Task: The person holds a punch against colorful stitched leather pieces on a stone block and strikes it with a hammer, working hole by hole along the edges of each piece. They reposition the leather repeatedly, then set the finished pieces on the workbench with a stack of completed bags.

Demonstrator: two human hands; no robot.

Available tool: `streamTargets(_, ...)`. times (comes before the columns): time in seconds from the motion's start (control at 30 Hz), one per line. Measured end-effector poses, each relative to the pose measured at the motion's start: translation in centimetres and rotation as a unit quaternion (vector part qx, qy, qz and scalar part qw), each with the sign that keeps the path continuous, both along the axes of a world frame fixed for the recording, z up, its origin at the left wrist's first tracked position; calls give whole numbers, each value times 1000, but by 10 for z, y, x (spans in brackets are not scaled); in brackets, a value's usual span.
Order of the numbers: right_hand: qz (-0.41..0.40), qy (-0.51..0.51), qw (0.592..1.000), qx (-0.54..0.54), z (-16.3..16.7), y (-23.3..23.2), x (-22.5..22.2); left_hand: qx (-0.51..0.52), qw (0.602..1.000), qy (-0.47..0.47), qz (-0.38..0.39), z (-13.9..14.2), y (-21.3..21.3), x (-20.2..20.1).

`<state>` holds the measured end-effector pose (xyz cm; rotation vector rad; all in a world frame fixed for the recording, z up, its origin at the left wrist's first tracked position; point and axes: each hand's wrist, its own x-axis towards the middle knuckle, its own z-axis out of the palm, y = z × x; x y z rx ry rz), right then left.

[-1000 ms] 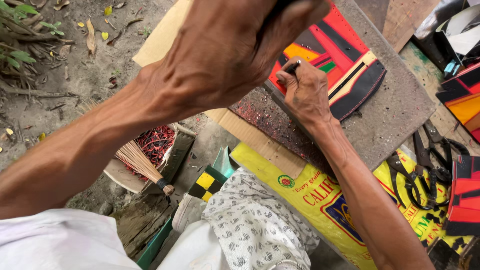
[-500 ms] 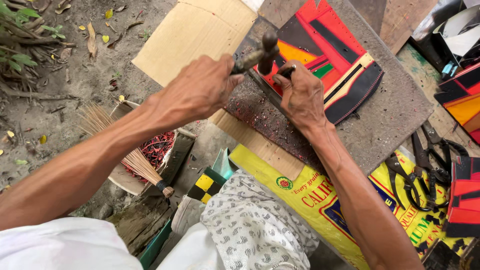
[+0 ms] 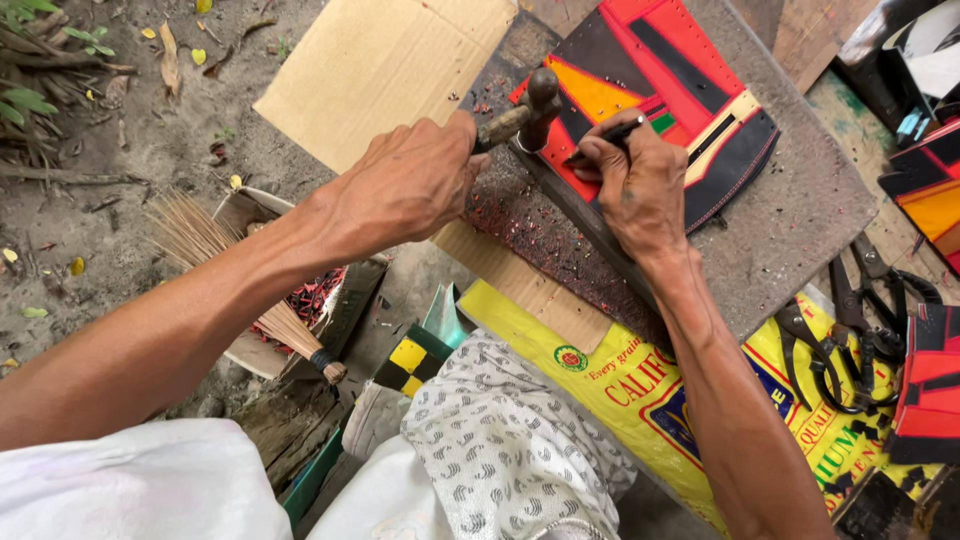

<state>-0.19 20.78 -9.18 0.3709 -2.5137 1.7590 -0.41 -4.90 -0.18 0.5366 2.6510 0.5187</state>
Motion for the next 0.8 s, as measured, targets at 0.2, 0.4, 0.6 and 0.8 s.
streamTargets(0.2, 8, 0, 1000, -3, -1, -1, -2, -8, 1000, -5, -8, 3, -2, -1)
streamTargets(0.4, 9, 4, 1000, 8, 1, -2, 0, 8, 1000, 21, -10, -6, -3, 1)
streamTargets(0.6, 15, 65, 994, 89, 3, -4, -2, -5, 1000, -10, -11, 7, 1, -7)
streamTargets(0.8, 22, 90, 994, 61, 4, -8, -1, 173, 980, 94, -11, 47, 9, -8)
